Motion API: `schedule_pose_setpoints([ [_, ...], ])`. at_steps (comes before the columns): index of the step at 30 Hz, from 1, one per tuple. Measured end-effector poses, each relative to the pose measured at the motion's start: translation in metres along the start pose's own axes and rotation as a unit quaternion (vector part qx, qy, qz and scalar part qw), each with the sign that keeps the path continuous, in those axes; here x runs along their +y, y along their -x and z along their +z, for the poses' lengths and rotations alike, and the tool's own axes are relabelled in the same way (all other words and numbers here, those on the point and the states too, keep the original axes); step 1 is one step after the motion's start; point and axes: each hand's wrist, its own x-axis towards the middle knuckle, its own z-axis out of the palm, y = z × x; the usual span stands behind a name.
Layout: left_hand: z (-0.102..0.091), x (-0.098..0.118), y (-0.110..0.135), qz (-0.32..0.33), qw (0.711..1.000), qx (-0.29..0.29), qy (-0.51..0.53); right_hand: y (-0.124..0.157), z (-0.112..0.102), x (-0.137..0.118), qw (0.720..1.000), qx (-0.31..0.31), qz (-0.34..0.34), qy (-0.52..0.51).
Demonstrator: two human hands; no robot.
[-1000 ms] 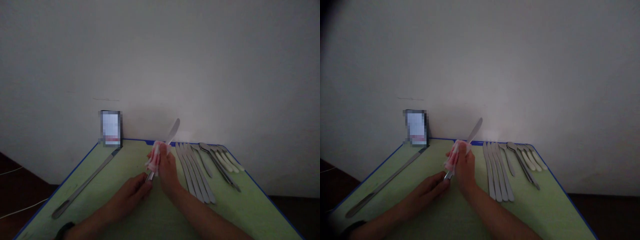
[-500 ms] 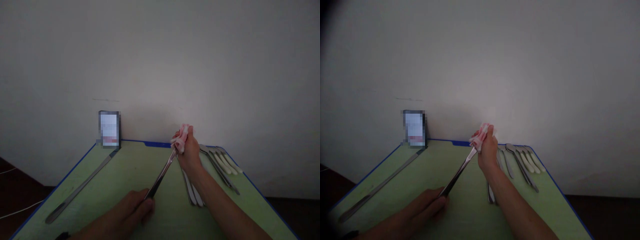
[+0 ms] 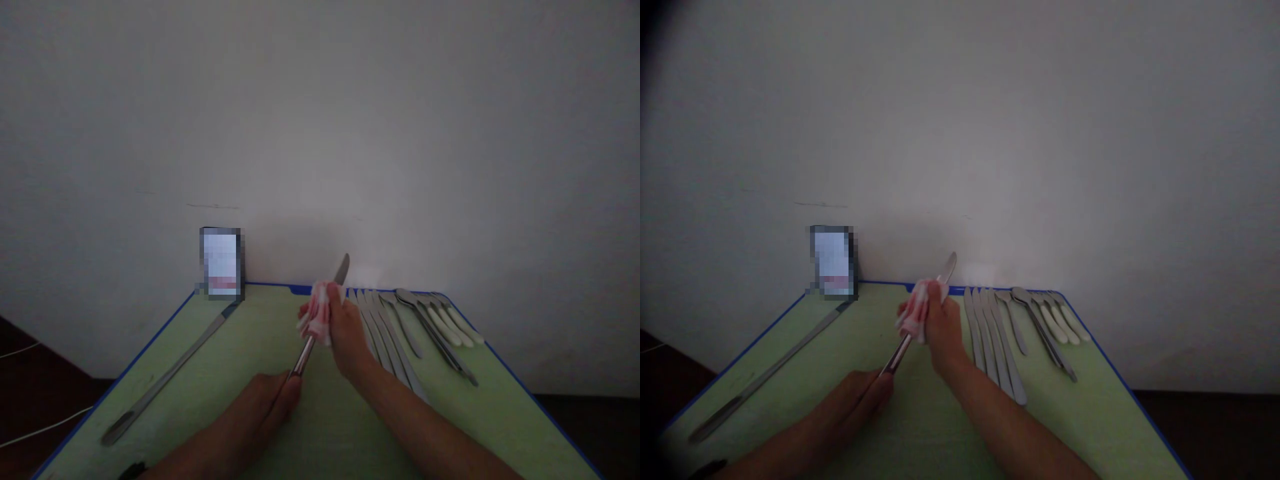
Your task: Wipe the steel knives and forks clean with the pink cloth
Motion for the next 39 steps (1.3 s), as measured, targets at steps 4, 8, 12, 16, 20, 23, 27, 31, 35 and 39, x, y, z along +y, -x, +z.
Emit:
schedule_pose_setpoints([
  [4,-0.002,0.006,0.008,0.052,0.998,-0.010,-0.044,-0.022,-0.023,-0.036,0.996,0.066,-0.053,-0.041],
  [8,0.000,0.010,0.011,0.050,0.997,0.006,-0.066,-0.028,-0.029,-0.045,0.986,0.117,-0.083,-0.089],
  [12,0.004,0.007,0.007,0.006,0.999,0.014,-0.047,-0.010,-0.014,-0.013,0.994,0.082,-0.060,-0.028],
  [16,0.006,0.000,0.002,-0.020,1.000,0.018,-0.011,0.020,0.006,0.027,0.999,0.005,0.024,0.037],
  [20,0.004,-0.004,-0.002,0.000,0.998,0.037,-0.041,0.030,0.013,0.029,0.999,-0.028,0.033,0.016],
  [23,0.002,-0.001,-0.001,0.043,0.995,0.012,-0.085,0.016,0.004,0.004,1.000,-0.023,0.009,-0.013],
  [27,0.005,0.001,0.003,0.092,0.968,-0.020,-0.233,-0.009,-0.016,-0.042,0.993,0.060,-0.049,-0.084],
  [31,0.006,-0.002,0.006,0.087,0.956,-0.025,-0.278,-0.014,-0.025,-0.066,0.986,0.085,-0.095,-0.111],
  [35,-0.001,-0.001,0.007,0.087,0.979,-0.018,-0.182,0.002,-0.011,-0.045,0.992,0.043,-0.111,-0.042],
  [39,-0.006,0.004,0.007,0.064,0.988,-0.022,-0.138,0.022,0.008,-0.002,0.998,-0.044,-0.037,0.028],
])
